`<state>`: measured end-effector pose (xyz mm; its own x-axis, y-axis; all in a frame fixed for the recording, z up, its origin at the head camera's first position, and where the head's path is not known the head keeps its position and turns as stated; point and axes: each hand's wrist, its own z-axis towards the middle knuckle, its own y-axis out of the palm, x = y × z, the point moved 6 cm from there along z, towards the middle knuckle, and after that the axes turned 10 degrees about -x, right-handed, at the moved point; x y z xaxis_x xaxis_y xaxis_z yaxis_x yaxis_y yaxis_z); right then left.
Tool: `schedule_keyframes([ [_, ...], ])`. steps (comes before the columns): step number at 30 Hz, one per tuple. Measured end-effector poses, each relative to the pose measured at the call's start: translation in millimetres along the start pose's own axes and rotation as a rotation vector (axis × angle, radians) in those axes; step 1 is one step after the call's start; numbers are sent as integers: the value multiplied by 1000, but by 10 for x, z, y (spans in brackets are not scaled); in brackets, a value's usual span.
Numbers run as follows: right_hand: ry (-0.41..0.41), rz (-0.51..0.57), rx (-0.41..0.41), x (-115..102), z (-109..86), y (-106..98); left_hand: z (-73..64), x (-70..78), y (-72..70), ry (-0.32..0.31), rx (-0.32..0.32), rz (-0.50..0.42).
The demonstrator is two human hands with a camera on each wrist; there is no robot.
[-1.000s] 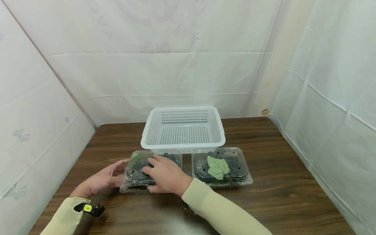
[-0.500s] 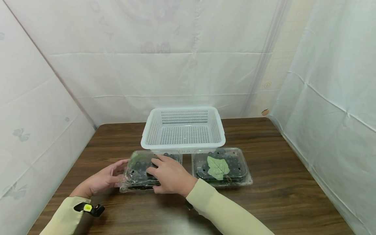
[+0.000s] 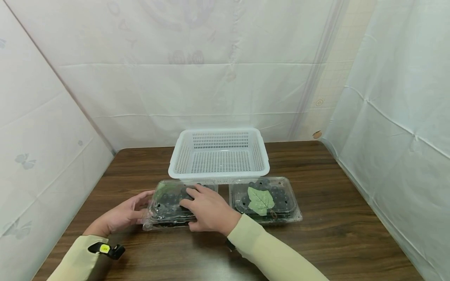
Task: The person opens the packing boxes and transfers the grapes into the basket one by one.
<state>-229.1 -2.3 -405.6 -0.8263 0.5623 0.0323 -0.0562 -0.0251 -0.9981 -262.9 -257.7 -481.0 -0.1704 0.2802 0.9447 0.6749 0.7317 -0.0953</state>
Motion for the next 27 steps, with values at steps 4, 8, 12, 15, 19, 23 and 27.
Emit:
schedule_keyframes([
  [4, 15, 6, -11, 6, -22, -12, 2, 1, 3, -2, -2, -4],
  [8, 25, -8, -12, 0, -41, -30, -1, -2, -5, -4, 3, -3],
  [12, 23, -33, 3, 1, -60, -32, -5, -2, -11, -3, 4, 1],
  [15, 25, -38, 11, 5, -70, -34, -7, 2, -13, -3, 4, 4],
  [19, 30, -41, 12, -2, -74, -41, -9, 11, -6, -11, 5, -2],
  [23, 32, -56, 0, -23, -71, -34, -7, 29, 14, -10, 3, 0],
  [27, 30, -86, -2, -36, -56, -28, -4, 29, 18, -4, 2, 3],
])
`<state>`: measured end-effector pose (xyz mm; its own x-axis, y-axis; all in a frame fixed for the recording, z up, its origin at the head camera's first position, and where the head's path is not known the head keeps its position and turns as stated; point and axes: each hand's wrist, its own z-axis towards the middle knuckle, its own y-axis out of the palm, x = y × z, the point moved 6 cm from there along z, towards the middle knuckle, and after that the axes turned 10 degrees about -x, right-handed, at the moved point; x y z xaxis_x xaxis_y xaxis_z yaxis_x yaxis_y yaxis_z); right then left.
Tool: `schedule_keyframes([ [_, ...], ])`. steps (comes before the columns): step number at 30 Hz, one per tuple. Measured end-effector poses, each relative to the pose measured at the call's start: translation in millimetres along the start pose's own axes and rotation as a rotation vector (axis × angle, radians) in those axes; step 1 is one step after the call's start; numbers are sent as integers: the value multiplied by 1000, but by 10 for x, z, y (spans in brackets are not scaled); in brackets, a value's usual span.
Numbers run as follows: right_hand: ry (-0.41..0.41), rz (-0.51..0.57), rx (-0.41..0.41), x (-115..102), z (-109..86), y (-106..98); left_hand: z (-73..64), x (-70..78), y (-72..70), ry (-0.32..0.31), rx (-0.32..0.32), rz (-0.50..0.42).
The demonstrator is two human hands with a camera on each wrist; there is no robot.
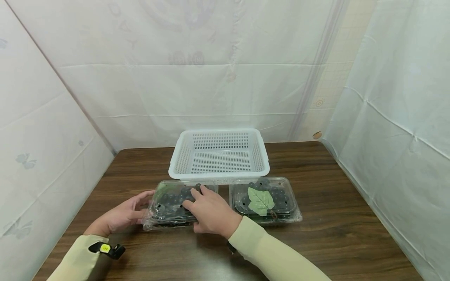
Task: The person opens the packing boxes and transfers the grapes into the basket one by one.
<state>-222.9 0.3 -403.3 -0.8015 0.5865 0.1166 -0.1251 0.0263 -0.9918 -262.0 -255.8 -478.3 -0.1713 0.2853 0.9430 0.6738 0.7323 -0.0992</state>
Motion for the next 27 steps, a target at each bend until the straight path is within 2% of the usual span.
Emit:
schedule_keyframes([
  [8, -28, -54, 28, -36, 19, -2, 9, -33, -34, -14, 7, 2],
  [16, -18, -43, -39, -43, 27, -3, 2, -32, -41, -5, 5, 10],
  [27, -29, -62, -77, -41, 75, -5, -6, -15, -36, 6, 5, 26],
])
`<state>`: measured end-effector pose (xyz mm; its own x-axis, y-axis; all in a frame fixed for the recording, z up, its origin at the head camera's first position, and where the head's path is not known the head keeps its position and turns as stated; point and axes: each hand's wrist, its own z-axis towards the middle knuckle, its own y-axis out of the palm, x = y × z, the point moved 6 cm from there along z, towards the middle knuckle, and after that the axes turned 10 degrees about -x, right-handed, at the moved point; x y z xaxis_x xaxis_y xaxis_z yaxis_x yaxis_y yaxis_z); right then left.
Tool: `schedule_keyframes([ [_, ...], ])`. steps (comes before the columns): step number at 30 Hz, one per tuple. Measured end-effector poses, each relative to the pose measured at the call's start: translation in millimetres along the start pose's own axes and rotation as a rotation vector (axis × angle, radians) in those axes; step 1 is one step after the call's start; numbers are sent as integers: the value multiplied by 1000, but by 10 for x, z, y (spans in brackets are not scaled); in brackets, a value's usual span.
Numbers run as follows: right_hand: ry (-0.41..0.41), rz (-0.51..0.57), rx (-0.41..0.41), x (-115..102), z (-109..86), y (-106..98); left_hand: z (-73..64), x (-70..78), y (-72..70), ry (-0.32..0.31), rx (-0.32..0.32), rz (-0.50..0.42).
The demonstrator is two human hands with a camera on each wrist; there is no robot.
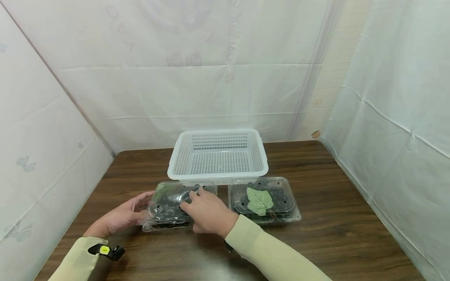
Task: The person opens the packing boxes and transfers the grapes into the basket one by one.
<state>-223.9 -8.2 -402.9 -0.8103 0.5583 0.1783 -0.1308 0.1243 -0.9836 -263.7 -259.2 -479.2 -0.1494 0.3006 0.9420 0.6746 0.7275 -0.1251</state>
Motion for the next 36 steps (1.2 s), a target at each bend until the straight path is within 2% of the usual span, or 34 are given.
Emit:
schedule_keyframes([
  [12, 14, 64, -75, 47, 59, -23, 2, 3, 23, 24, -28, -30],
  [20, 6, 137, -79, 95, 87, -61, -5, 22, 25, 23, -32, -29],
  [28, -10, 181, -90, 117, 120, -122, 6, 43, 41, 54, -50, -28],
  [36, -36, 232, -116, 147, 155, -169, 1, 20, 12, 44, -40, -22],
])
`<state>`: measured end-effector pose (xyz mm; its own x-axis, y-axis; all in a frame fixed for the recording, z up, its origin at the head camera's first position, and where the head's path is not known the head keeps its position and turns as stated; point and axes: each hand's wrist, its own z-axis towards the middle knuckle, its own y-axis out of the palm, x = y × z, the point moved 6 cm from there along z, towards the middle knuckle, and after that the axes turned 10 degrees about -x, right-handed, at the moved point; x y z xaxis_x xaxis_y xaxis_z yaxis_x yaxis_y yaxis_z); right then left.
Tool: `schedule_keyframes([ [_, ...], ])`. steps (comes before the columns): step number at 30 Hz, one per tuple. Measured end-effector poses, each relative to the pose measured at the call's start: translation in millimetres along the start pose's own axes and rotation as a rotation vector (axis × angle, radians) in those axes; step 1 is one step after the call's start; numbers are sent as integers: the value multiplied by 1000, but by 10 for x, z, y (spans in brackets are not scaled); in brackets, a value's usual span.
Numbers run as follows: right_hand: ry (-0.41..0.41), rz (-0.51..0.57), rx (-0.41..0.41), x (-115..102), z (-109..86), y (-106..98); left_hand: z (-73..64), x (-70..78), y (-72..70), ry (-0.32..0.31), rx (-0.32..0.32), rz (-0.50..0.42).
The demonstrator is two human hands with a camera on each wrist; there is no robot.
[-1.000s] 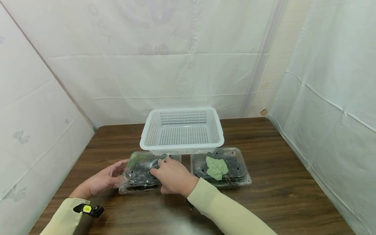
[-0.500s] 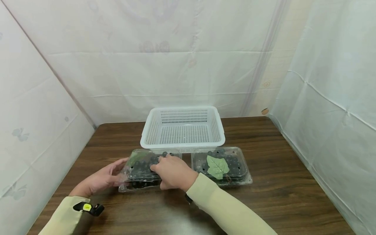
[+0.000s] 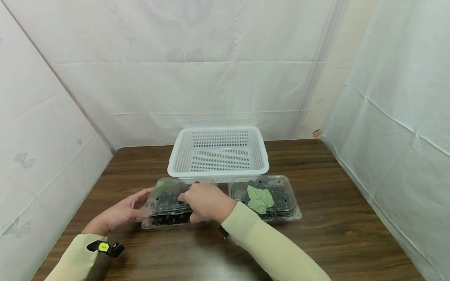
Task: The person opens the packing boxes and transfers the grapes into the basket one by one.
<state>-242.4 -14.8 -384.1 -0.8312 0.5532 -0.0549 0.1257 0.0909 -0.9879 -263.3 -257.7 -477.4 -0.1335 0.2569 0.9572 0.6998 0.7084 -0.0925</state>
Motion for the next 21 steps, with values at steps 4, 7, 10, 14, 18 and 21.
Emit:
schedule_keyframes([
  [4, -2, 27, -18, 29, -14, -37, 5, -8, -5, -10, 8, -9],
  [7, -17, 35, 8, 45, -33, -65, 20, -17, -2, -23, 23, -16],
  [10, -43, 54, 49, 55, -50, -97, 32, -22, -1, -25, 34, -27],
  [14, -78, 90, 98, 70, -68, -161, 19, -14, -14, -28, 39, -31],
  [18, -105, 136, 128, 74, -75, -233, -8, 16, -44, -30, 41, 12],
  [21, -119, 175, 129, 78, -61, -262, -23, 44, -68, -30, 43, 50],
])
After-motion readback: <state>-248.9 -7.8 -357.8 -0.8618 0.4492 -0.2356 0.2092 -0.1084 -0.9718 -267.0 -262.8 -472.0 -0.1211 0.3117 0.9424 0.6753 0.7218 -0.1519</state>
